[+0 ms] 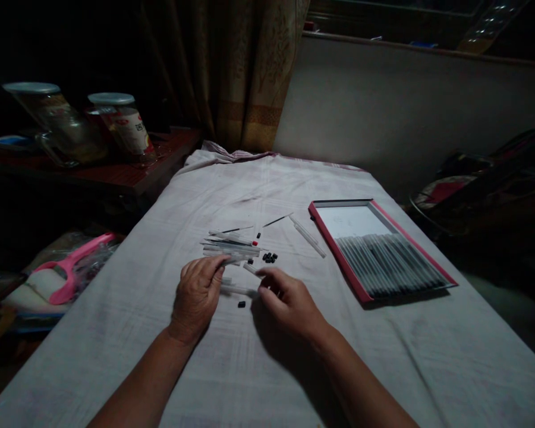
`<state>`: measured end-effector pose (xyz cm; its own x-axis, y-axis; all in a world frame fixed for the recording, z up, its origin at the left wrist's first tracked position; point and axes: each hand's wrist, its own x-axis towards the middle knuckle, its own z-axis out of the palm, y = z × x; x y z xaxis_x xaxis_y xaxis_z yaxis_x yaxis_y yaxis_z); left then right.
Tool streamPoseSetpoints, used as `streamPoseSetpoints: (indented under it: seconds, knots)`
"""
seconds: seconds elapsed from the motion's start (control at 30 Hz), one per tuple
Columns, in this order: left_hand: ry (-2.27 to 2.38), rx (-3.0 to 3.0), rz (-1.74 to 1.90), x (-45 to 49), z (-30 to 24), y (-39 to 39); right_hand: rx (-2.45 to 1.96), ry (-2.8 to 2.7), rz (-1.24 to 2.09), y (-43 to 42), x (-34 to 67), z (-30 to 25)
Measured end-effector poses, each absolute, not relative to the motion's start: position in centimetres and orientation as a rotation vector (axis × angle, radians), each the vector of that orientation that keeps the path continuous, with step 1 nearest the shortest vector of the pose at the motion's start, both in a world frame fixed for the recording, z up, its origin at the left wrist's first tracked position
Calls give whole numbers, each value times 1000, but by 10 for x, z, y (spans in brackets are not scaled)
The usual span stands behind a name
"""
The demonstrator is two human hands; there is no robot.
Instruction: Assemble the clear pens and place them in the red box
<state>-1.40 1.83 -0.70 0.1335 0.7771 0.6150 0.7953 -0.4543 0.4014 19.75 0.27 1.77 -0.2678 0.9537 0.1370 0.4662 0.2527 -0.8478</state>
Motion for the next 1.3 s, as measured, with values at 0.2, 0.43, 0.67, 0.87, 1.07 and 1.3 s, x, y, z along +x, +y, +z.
streamPoseSetpoints:
  seconds: [0.2,0.43,0.67,0.87,1.07,1.3]
  knots:
    - [-1653,-2379,-1249,-13,-7,17,-1358,-2398,503,-10,180,13]
    - [-1627,-2444,-1205,-13,-7,16,-1356,-2099,656,-9,185,12]
    - [-1527,-2568,-1122,-7,-7,12,-1381,-1471,921,3,205,6]
    - [-1491,-2621,-1117,-3,-7,10,-1364,-1491,897,2,201,7]
    - [-1500,-2638,-1115,-2,-7,10,-1338,-1539,814,3,202,10]
    - [-1468,-2639,-1103,-3,-9,10,-1333,-1561,784,2,202,11]
